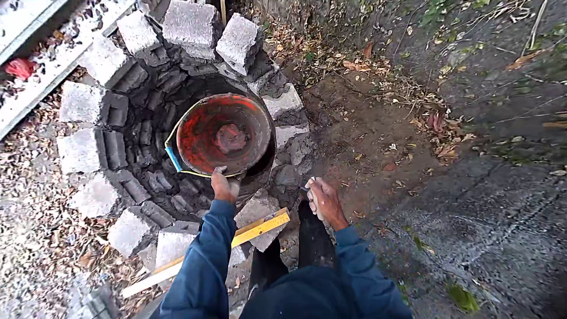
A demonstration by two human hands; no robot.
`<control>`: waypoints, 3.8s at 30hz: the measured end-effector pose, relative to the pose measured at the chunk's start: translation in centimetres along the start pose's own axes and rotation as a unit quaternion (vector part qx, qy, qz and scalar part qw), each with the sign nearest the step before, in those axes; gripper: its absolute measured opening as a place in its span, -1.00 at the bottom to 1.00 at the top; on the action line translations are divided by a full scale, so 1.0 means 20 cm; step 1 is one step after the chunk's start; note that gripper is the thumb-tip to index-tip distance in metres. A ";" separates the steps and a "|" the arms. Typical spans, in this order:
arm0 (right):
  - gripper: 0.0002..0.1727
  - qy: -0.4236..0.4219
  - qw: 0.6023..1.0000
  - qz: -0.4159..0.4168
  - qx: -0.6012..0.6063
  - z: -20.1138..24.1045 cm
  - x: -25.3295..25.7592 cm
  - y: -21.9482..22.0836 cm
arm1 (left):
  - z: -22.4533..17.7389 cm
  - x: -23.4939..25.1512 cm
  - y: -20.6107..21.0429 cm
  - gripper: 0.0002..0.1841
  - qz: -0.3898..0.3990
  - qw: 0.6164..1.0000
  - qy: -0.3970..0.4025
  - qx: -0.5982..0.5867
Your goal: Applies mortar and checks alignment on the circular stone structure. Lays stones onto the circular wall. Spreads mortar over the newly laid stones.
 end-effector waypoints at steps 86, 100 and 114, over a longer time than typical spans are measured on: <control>-0.29 0.273 0.956 -0.019 0.109 -0.63 0.08 -0.19 | 0.53 0.17 0.17 -0.50 0.013 0.994 -0.103 -0.026; -0.56 -0.190 0.934 0.070 -0.293 0.46 -0.16 -0.08 | -0.32 -0.77 -0.22 -0.83 -0.046 0.984 0.168 -0.041; -0.59 -0.207 0.415 0.364 -0.808 0.61 -0.62 2.14 | -0.64 -1.57 -1.32 -0.30 -0.152 0.939 0.307 0.030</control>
Point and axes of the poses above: each hand's wrist, its own x-axis towards the middle knuckle, its own y-axis out of the palm, z = x × y, the point moved 1 cm from there along x, towards the middle knuckle, and after that the axes turned 13 degrees about z, right-handed, at the moved point
